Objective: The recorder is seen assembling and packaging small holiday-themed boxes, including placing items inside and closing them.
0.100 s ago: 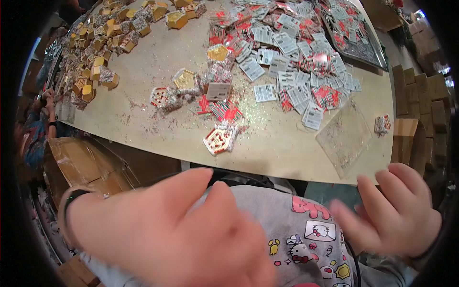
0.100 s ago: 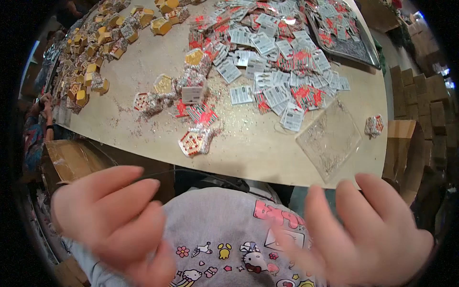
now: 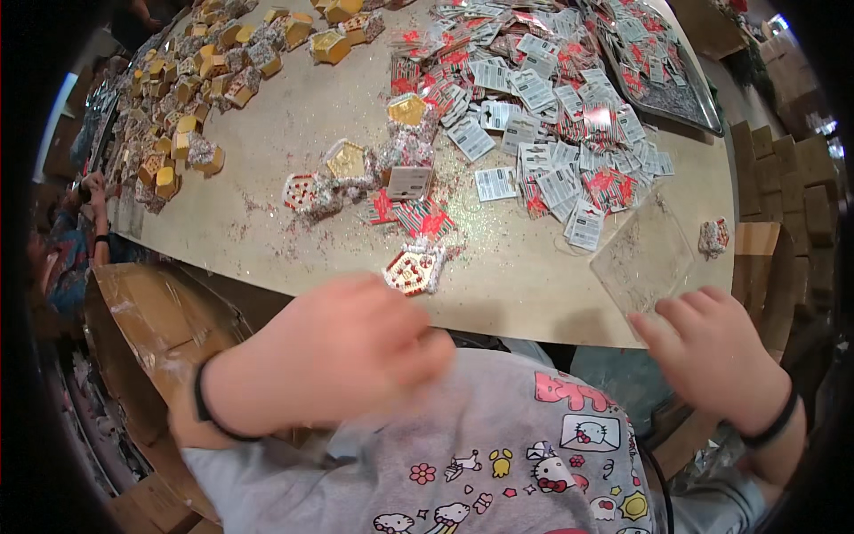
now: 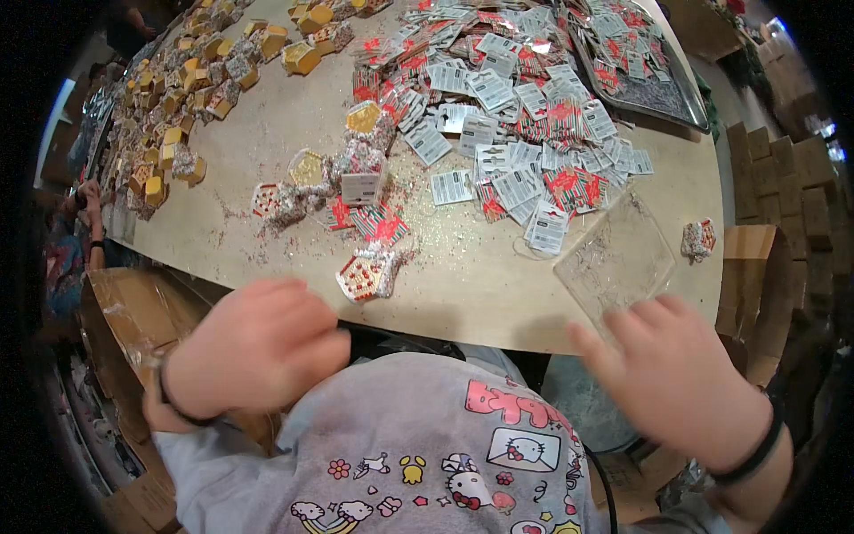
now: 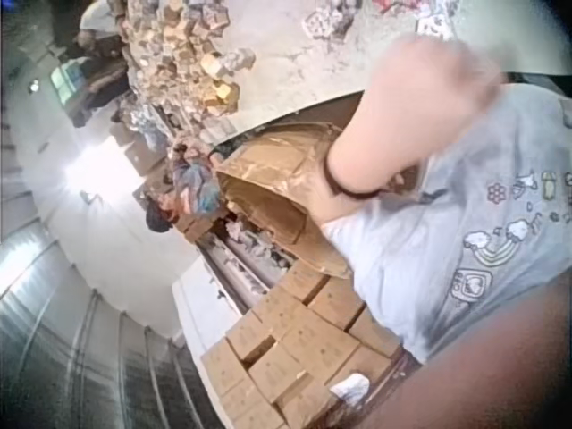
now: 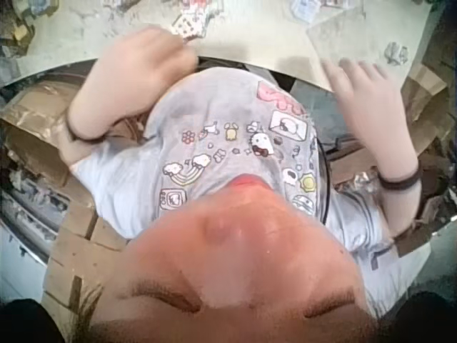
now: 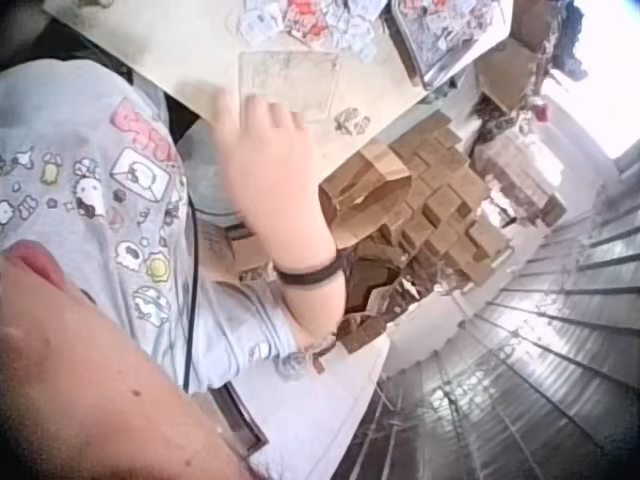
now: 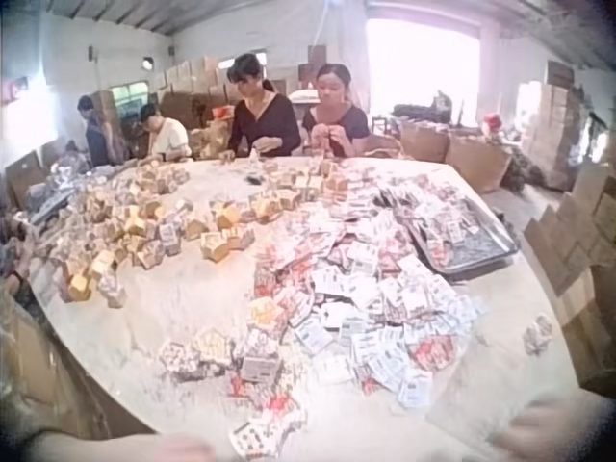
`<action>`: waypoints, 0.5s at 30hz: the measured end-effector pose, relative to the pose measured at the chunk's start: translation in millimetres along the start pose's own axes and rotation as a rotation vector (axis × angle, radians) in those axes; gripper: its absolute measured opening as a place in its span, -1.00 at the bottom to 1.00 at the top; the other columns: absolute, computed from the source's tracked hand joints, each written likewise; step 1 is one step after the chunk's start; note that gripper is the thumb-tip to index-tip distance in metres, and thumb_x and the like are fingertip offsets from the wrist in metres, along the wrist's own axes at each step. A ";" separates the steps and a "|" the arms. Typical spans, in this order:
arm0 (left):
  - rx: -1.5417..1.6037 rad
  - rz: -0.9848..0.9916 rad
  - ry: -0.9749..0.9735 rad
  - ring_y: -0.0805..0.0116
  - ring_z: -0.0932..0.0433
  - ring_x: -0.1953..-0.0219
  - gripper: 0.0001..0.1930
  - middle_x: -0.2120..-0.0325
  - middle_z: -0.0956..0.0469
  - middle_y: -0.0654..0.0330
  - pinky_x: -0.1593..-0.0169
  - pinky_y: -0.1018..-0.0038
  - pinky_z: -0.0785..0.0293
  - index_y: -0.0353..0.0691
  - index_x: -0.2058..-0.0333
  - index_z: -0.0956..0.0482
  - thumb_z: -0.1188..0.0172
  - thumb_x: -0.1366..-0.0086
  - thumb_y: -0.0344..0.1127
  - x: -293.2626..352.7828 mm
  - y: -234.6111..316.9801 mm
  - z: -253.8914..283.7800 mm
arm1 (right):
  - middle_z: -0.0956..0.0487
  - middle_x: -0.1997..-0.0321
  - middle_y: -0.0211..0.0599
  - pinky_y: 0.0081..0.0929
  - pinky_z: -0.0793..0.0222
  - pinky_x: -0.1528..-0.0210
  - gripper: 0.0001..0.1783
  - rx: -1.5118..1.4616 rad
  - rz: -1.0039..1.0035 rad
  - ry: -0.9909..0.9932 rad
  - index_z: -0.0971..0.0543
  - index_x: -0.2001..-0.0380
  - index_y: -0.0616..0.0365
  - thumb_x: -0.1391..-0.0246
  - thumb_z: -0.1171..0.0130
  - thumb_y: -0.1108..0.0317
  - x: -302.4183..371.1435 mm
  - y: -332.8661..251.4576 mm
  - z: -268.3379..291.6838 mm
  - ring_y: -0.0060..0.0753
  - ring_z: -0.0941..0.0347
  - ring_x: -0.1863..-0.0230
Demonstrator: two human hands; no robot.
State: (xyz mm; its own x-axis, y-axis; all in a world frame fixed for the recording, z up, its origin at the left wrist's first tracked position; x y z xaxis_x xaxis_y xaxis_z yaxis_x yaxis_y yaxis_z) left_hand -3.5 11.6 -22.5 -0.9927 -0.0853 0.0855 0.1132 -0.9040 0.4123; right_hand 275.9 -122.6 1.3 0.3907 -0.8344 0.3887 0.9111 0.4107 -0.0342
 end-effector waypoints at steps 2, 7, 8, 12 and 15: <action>-0.038 0.199 0.164 0.11 -0.45 0.32 -0.75 0.41 -0.44 0.11 0.17 0.34 -0.38 -0.26 0.34 -0.43 -0.11 0.11 -0.47 5.1 -23.5 -47.3 | -0.46 0.37 -0.27 -0.32 -0.33 0.25 -0.60 -0.147 -0.237 0.005 -0.45 0.18 0.12 0.20 -0.18 0.40 10.2 24.1 -51.3 -0.17 -0.43 0.28; -0.007 0.627 0.612 -0.01 -0.41 0.18 -0.73 0.29 -0.44 0.01 0.04 0.26 -0.31 -0.32 0.28 -0.44 -0.10 0.04 -0.50 36.2 -71.1 -146.8 | -0.44 0.17 -0.14 -0.25 -0.32 0.07 -0.54 -0.305 -0.643 0.096 -0.41 0.09 0.17 0.16 -0.18 0.38 16.0 58.1 -150.0 -0.06 -0.38 0.11; -0.003 0.728 0.724 -0.03 -0.41 0.18 -0.75 0.30 -0.44 0.00 0.03 0.24 -0.30 -0.32 0.29 -0.44 -0.09 0.03 -0.50 42.1 -75.4 -162.4 | -0.42 0.12 -0.11 -0.25 -0.31 0.03 -0.52 -0.358 -0.684 0.151 -0.40 0.07 0.17 0.15 -0.18 0.38 12.0 59.8 -164.9 -0.05 -0.36 0.07; -0.033 0.687 0.821 -0.04 -0.38 0.15 -0.77 0.25 -0.42 -0.05 0.03 0.26 -0.29 -0.33 0.26 -0.43 -0.05 -0.03 -0.51 41.8 -97.2 -189.5 | -0.34 -0.04 -0.05 -0.25 -0.28 -0.05 -0.46 -0.260 -0.789 0.293 -0.36 0.01 0.19 0.13 -0.18 0.36 -2.5 62.6 -207.4 -0.03 -0.30 -0.03; -0.128 0.629 0.886 -0.03 -0.40 0.21 -0.82 0.32 -0.44 -0.05 0.10 0.25 -0.32 -0.33 0.34 -0.43 -0.04 0.00 -0.53 41.1 -103.5 -196.3 | -0.40 0.04 -0.12 -0.27 -0.31 0.00 -0.56 -0.273 -0.813 0.438 -0.42 0.08 0.20 0.13 -0.15 0.44 -11.4 62.9 -210.9 -0.06 -0.31 0.00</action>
State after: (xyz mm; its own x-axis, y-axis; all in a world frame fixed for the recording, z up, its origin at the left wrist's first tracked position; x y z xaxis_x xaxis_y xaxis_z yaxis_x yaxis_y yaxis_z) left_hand -64.3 19.5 -239.7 -0.4426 -0.7721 -0.4559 0.6563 -0.6254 0.4220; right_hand 356.4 -164.8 -199.5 -0.4093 -0.9123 0.0120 0.9026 -0.4068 -0.1407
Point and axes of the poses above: each hand's wrist, its own x-axis away from the middle knuckle, its own z-axis out of the back of the hand, y = z × x, the point moved 1 cm from there along -x, towards the middle knuckle
